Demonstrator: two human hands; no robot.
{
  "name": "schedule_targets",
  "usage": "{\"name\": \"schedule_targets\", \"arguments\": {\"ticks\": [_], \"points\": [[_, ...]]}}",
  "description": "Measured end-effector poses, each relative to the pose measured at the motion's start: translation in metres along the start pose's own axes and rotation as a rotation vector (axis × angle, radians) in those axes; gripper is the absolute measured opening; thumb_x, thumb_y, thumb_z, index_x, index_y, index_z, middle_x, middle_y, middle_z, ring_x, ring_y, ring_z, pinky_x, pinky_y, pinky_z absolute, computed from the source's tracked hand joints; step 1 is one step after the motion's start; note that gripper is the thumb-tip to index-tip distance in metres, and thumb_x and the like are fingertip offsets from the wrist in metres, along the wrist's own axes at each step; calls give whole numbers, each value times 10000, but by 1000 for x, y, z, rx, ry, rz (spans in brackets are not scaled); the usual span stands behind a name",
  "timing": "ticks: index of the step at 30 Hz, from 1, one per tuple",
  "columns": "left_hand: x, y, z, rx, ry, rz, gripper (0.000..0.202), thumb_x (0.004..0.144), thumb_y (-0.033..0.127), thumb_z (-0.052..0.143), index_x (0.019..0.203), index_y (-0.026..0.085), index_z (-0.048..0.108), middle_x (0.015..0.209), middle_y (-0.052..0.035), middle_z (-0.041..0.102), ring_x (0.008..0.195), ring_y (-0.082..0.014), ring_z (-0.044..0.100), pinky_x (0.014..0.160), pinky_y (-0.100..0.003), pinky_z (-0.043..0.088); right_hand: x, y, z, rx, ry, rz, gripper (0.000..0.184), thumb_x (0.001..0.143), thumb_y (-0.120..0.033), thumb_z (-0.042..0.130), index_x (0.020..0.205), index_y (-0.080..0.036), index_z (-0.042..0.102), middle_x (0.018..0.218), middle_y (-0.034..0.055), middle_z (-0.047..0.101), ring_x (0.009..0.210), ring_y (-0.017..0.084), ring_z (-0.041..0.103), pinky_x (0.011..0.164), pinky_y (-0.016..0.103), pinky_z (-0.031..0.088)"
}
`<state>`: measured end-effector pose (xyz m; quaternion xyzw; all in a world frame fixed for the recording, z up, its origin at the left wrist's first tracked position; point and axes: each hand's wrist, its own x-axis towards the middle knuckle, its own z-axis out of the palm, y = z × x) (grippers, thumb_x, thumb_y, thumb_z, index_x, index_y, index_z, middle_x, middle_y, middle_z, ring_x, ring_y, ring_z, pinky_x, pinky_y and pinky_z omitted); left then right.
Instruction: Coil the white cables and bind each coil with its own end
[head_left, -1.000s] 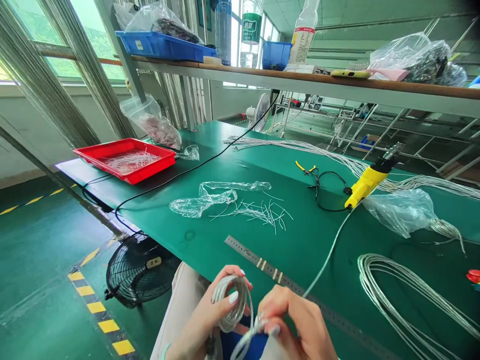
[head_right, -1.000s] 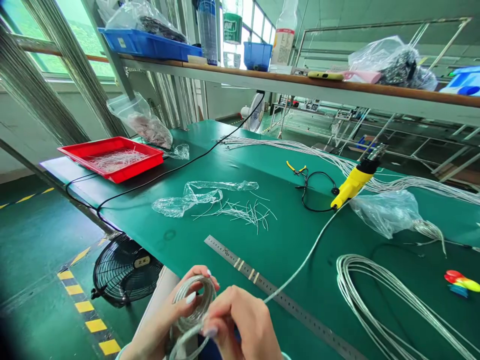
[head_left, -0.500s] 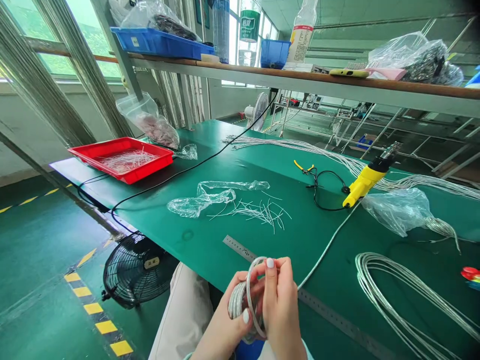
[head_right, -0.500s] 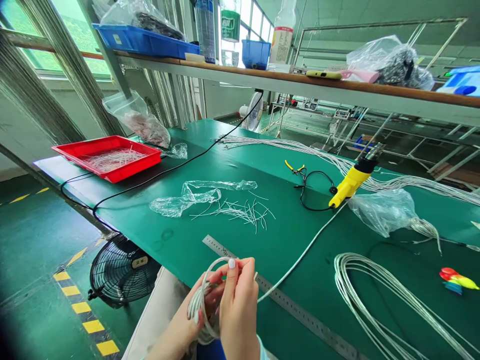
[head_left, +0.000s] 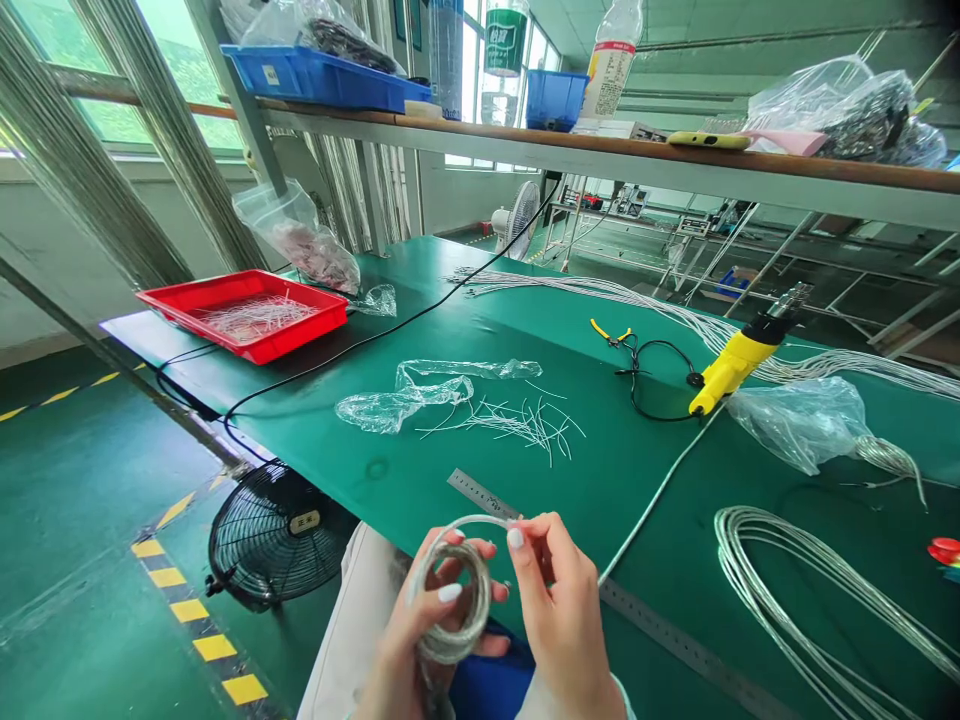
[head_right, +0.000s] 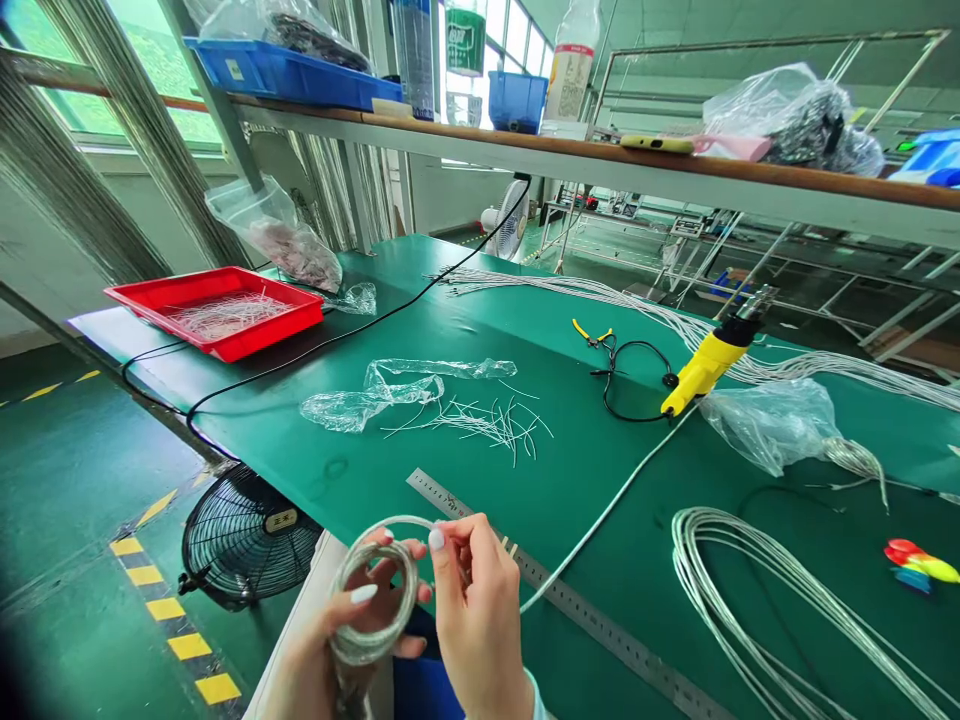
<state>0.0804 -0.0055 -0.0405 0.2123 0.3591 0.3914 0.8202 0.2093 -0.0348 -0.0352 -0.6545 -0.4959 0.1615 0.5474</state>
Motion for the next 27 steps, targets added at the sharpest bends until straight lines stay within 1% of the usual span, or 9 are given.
{"name": "schedule_targets", "arguments": {"ticks": [3, 5, 7, 10, 14, 18, 21, 25, 27], "points": [[2, 17, -7, -105, 118, 24, 568, 655, 162, 718, 1195, 224, 554, 1075, -96, 740, 797, -292, 733, 513, -336, 621, -8, 13, -7, -45, -180, 40, 217, 935, -385, 534, 1069, -214, 514, 658, -43, 625, 557, 146, 655, 528, 227, 520], [5, 26, -12, -160, 157, 45, 642, 651, 152, 684, 1268, 220, 521, 1084, -119, 746, 815, -312, 745, 502, -320, 624, -14, 24, -9, -96, -231, 39, 184, 928, -342, 543, 1061, -220, 512, 656, -45, 650, 592, 154, 679, 559, 231, 537], [8, 31, -17, -183, 182, 65, 675, 663, 150, 665, 1314, 216, 500, 1110, -139, 742, 878, -341, 743, 524, -317, 630, -19, 35, -11, -173, -154, -26, 101, 950, -318, 523, 990, -230, 553, 731, -19, 711, 633, 154, 701, 583, 234, 545], [9, 33, -20, -150, 200, 82, 658, 688, 135, 671, 1322, 203, 510, 1115, -141, 744, 948, -362, 727, 574, -331, 641, -19, 42, -17, -361, 60, -207, 149, 980, -314, 511, 935, -230, 626, 816, 16, 739, 655, 161, 694, 610, 265, 526], [10, 33, -22, -40, 241, 128, 648, 720, 176, 718, 1333, 241, 519, 1092, -89, 751, 977, -341, 722, 661, -359, 646, -11, 32, -31, -502, 141, -465, 149, 974, -190, 524, 944, -206, 669, 790, 36, 698, 673, 166, 642, 662, 301, 453], [11, 38, -21, 148, 228, 180, 568, 706, 306, 797, 1226, 239, 579, 1174, -88, 709, 1060, -359, 685, 745, -398, 637, -11, 17, -41, -554, 48, -684, 144, 937, -106, 560, 946, -197, 671, 729, 15, 678, 625, 150, 587, 667, 315, 377], [9, 39, -16, 298, 183, 202, 542, 643, 320, 849, 1113, 223, 597, 1124, -94, 699, 1036, -380, 683, 725, -424, 631, -14, 11, -40, -582, -54, -750, 147, 951, -157, 540, 878, -216, 653, 686, -4, 668, 586, 151, 548, 638, 330, 333], [3, 36, -10, 404, 119, 225, 625, 630, 314, 854, 1184, 264, 570, 1053, -86, 698, 970, -363, 696, 704, -436, 616, -12, 1, -36, -534, -69, -804, 298, 982, -178, 445, 718, -224, 577, 578, -26, 599, 519, 135, 476, 597, 328, 292], [0, 34, -8, 407, 58, 201, 590, 630, 318, 853, 1154, 270, 585, 1065, -89, 704, 973, -356, 694, 729, -425, 604, -8, -5, -34, -473, -86, -803, 344, 1000, -197, 402, 694, -222, 557, 564, -29, 583, 515, 130, 464, 590, 315, 294]]}}
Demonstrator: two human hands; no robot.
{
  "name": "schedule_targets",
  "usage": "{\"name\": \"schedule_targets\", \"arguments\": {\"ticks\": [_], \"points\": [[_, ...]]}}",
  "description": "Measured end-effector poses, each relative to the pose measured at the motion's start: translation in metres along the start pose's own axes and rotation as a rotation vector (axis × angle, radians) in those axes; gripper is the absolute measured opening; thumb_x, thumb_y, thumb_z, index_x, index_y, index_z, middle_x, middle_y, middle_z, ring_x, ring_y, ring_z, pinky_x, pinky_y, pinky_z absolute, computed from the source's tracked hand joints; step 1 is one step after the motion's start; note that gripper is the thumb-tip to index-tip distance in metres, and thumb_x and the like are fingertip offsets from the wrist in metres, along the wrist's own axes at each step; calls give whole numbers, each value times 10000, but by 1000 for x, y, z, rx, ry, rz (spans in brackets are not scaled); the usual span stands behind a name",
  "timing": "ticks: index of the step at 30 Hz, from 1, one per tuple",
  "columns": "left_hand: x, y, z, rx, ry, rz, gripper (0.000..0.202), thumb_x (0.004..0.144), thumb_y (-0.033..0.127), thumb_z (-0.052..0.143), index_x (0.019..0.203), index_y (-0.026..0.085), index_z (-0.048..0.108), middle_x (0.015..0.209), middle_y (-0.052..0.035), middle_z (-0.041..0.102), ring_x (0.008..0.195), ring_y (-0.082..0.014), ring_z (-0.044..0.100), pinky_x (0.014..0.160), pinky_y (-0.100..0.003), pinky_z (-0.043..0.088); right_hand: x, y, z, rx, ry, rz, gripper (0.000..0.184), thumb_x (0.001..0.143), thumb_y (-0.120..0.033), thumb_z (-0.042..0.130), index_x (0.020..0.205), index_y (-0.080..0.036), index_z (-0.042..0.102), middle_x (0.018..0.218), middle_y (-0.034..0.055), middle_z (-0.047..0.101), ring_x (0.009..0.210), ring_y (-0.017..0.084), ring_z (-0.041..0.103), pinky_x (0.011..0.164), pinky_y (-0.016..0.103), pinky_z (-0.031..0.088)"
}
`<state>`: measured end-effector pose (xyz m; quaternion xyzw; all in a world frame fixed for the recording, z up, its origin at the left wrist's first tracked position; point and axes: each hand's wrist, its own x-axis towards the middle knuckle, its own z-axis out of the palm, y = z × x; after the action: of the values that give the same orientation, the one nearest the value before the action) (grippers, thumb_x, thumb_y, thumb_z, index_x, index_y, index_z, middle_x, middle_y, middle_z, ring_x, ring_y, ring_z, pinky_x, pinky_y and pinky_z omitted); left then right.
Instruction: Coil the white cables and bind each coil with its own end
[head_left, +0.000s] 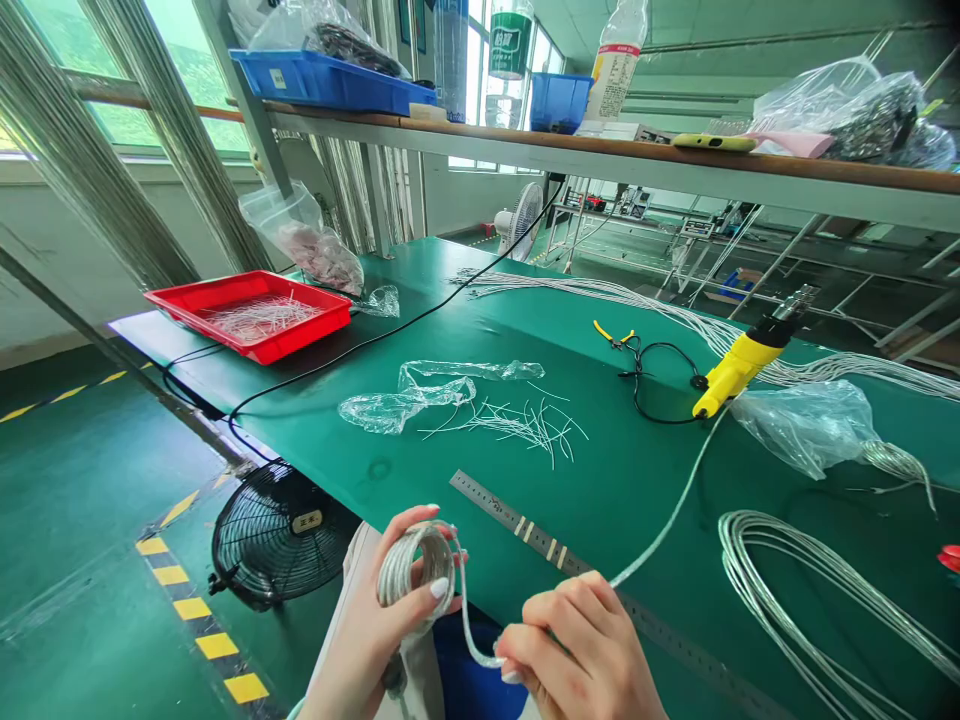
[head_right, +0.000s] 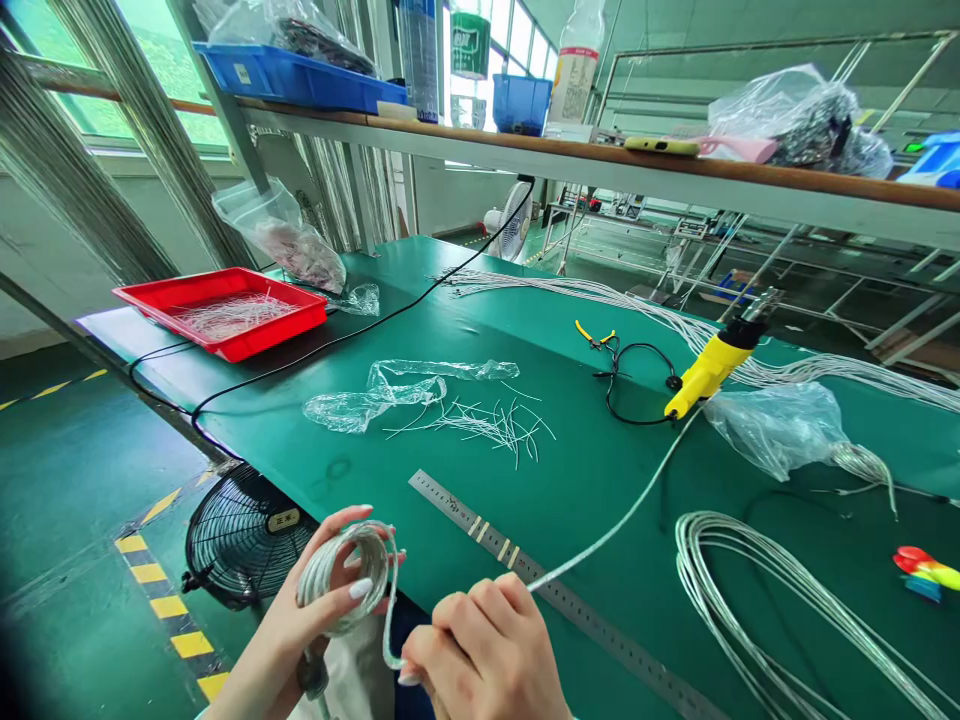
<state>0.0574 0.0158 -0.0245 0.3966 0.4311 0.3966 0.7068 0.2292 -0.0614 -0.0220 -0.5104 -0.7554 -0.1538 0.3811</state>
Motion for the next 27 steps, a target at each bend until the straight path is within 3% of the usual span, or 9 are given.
{"name": "schedule_targets", "arguments": {"ticks": [4, 8, 12, 15, 18, 21, 25, 27], "points": [[-2, -4, 1, -4, -158, -13, 439, 644, 335, 855, 1009, 254, 625, 1177, -92, 677, 994, -337, 684, 819, -412, 565, 7, -4, 2, 132, -11, 51, 424, 1042, -296, 325, 695, -221, 556, 588, -22, 586, 545, 128, 484, 588, 292, 320], [0, -15, 1, -93, -304, -20, 504, 628, 428, 870, 1038, 257, 632, 1130, -78, 669, 932, -258, 667, 792, -319, 530, 9, -9, 12, 289, -38, 216, 497, 1049, -412, 248, 720, -218, 567, 657, 9, 601, 602, 139, 534, 585, 270, 380], [3, -28, 0, -149, -469, -87, 593, 569, 521, 887, 1021, 252, 615, 955, -27, 653, 754, -152, 612, 701, -246, 488, 7, -11, 24, 476, -60, 423, 372, 1022, -456, 368, 810, -225, 569, 729, 1, 617, 659, 130, 603, 576, 214, 457], [6, -31, 3, -155, -539, -101, 675, 504, 529, 914, 1023, 242, 592, 881, -3, 636, 794, -149, 603, 692, -212, 473, 5, -15, 33, 446, 5, 541, 323, 978, -515, 460, 851, -226, 530, 741, -13, 589, 619, 116, 599, 548, 188, 481], [4, -27, 9, -153, -461, -100, 594, 542, 378, 937, 993, 234, 578, 833, 21, 635, 750, -123, 611, 676, -193, 485, 5, -20, 40, 306, 105, 579, 377, 964, -564, 441, 792, -233, 495, 715, -17, 552, 584, 120, 568, 525, 204, 476], [0, -23, 13, -207, -379, -143, 448, 633, 306, 867, 958, 236, 567, 839, 6, 669, 641, -145, 631, 561, -240, 535, 8, -18, 42, 179, 136, 567, 416, 954, -609, 401, 807, -234, 507, 743, 5, 586, 643, 158, 598, 574, 263, 497], [1, -17, -4, -418, -193, -120, 434, 660, 234, 755, 1063, 240, 593, 975, -75, 722, 740, -275, 691, 427, -300, 564, 0, 7, 38, 162, -34, 520, 377, 954, -598, 434, 987, -236, 533, 746, -6, 650, 714, 201, 660, 702, 359, 526], [5, -12, -21, -535, -92, -90, 478, 650, 195, 733, 1107, 247, 603, 951, -83, 740, 688, -255, 693, 376, -258, 541, -10, 26, 34, 115, -80, 498, 298, 970, -526, 472, 1004, -237, 535, 736, -16, 668, 704, 201, 672, 767, 393, 521]]}}
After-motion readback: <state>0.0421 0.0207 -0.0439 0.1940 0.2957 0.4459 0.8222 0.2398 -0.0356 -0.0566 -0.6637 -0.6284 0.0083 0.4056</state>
